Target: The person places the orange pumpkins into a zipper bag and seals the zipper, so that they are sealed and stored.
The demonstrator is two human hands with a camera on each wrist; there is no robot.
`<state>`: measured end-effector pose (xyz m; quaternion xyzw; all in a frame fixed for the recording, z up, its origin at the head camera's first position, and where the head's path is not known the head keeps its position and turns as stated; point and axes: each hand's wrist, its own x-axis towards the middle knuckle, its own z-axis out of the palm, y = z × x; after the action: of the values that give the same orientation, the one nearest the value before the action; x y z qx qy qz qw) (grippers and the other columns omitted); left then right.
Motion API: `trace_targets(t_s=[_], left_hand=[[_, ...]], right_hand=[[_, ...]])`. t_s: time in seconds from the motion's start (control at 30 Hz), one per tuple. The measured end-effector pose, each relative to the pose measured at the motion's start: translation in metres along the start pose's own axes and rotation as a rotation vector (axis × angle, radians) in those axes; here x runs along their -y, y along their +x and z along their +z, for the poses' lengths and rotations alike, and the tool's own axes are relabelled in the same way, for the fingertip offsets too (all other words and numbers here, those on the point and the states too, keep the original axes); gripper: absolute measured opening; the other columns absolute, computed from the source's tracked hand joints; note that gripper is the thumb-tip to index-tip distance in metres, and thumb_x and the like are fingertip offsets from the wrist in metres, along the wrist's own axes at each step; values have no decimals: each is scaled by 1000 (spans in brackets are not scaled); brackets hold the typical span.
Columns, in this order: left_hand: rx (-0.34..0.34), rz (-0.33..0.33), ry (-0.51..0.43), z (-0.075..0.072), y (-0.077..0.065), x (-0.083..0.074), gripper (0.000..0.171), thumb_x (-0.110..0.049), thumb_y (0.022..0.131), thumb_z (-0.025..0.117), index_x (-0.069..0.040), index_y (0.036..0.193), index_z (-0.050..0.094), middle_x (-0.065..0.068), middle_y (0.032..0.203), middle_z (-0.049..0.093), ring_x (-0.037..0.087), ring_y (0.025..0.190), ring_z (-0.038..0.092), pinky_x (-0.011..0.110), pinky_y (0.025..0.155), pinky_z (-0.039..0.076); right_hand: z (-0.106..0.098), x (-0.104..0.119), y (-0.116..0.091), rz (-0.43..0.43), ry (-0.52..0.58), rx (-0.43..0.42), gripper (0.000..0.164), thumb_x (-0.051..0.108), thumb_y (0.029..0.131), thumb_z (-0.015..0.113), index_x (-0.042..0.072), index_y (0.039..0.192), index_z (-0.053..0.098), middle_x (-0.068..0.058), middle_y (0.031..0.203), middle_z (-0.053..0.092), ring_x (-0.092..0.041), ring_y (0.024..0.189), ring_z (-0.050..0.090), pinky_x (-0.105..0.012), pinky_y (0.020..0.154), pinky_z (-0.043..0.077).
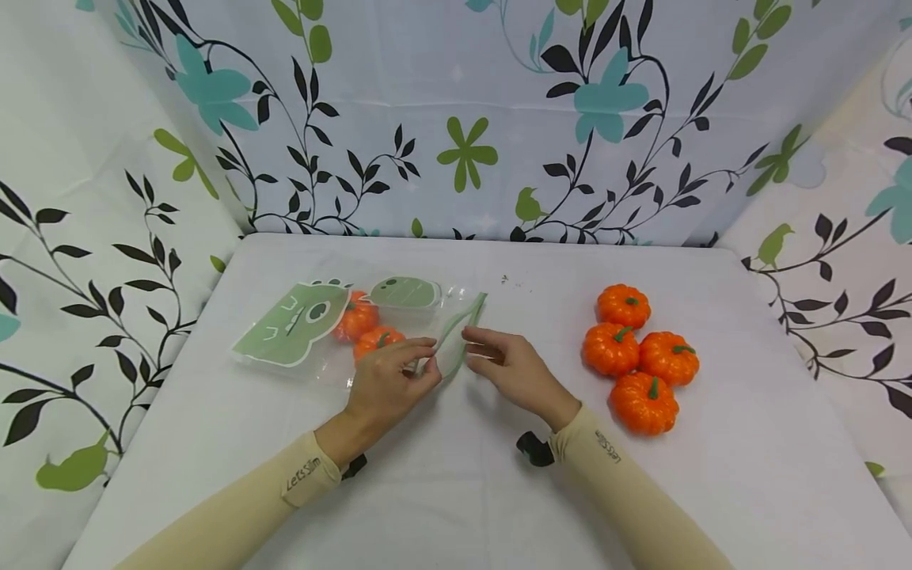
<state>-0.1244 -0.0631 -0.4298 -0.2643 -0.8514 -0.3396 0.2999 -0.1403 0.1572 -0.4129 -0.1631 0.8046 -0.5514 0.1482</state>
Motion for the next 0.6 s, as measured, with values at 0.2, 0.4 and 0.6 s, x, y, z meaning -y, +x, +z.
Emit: trace_targets(t_s=[0.2,0.4,0.6], left_hand=[[27,-27,-22,-1,0,-1,14,-2,76,73,-1,88,79,9,96,77,19,73,74,25,57,56],[32,-36,-21,0,-1,-1,14,-2,76,73,-1,88,79,9,96,77,19,71,74,25,57,57],[27,-28,2,1,1,1,14,-3,75,74,-2,88,79,8,96,77,18,78,74,25,59,57]], right_hand=[[-44,10,-41,-7,-263,-162,66,28,93,74,16,152,48,-7,145,56,-32,124,60,-48,99,50],[-99,18,-81,66,-499,-307,98,43,80,84,26,161,31,-11,155,44,-43,134,46,-70,101,38],[-138,6,-115,213,-617,-337,122,48,72,88,36,163,7,-20,165,21,-55,137,30,-83,87,33]])
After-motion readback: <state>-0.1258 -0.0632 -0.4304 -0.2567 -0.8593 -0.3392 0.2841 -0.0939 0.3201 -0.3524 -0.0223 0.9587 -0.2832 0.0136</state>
